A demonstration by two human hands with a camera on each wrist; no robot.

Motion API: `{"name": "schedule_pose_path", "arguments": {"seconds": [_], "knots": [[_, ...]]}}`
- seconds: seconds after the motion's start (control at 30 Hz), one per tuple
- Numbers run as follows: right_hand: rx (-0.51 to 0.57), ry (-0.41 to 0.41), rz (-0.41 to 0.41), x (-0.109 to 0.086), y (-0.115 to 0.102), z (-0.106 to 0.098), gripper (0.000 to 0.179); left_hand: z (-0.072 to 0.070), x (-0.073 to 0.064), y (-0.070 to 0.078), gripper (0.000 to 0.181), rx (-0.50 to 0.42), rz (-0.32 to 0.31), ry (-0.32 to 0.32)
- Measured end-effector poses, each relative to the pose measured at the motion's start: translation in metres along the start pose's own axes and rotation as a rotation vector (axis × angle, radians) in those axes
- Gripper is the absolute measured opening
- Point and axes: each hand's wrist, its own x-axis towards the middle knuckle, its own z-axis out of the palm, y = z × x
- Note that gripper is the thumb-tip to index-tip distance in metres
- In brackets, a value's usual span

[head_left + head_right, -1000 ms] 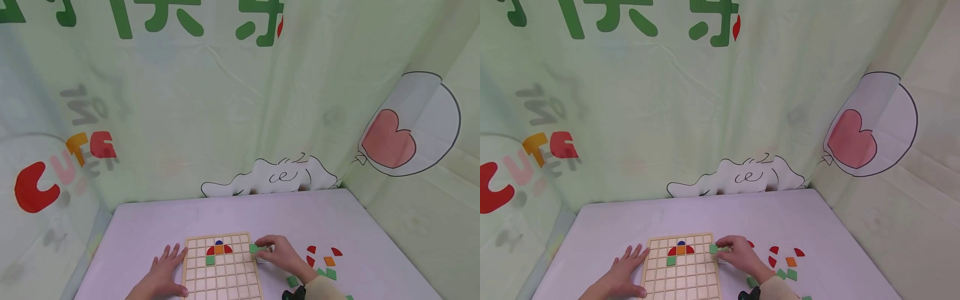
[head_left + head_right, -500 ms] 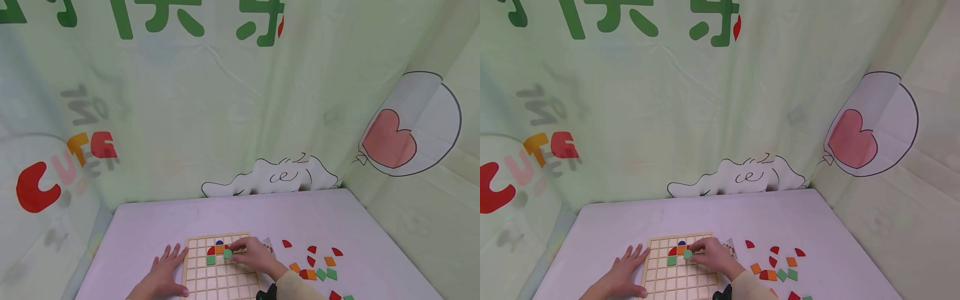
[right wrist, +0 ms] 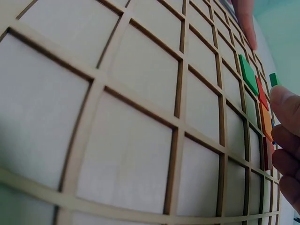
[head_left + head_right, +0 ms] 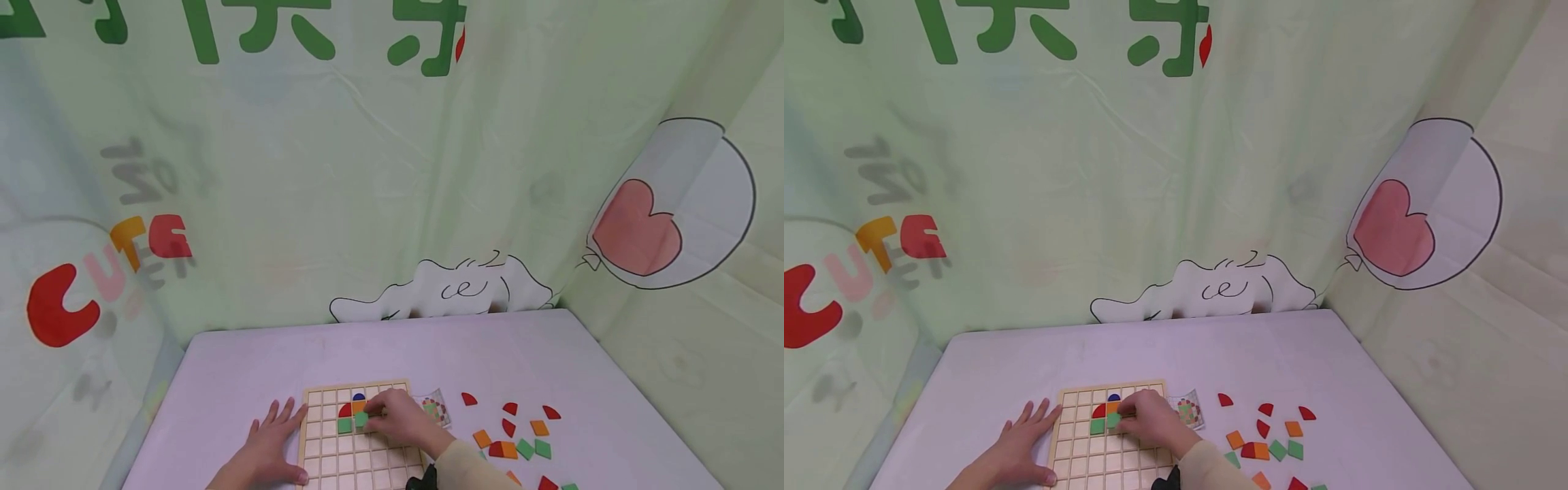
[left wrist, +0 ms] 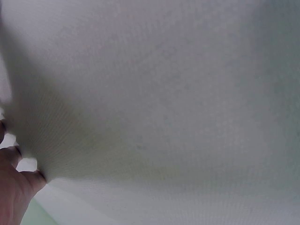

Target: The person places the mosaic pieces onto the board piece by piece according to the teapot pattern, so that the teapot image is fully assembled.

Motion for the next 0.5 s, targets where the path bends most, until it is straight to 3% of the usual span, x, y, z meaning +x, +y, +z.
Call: {"name": "schedule_pose_path", "arguments": {"seconds": [0.23, 0.5], "knots": [[-0.068, 0.020, -0.067, 0.0007, 0.0004, 0.0023, 0.021, -0.0013, -0.0021, -0.0001, 0.125, -0.001, 0.037, 0.012], [-0.179, 0.040, -0.120, -0.0010, -0.0031, 0.0031, 0.020, -0.0016, -0.0014, 0.0019, 0.124, 0.005, 0.018, 0.001]]}}
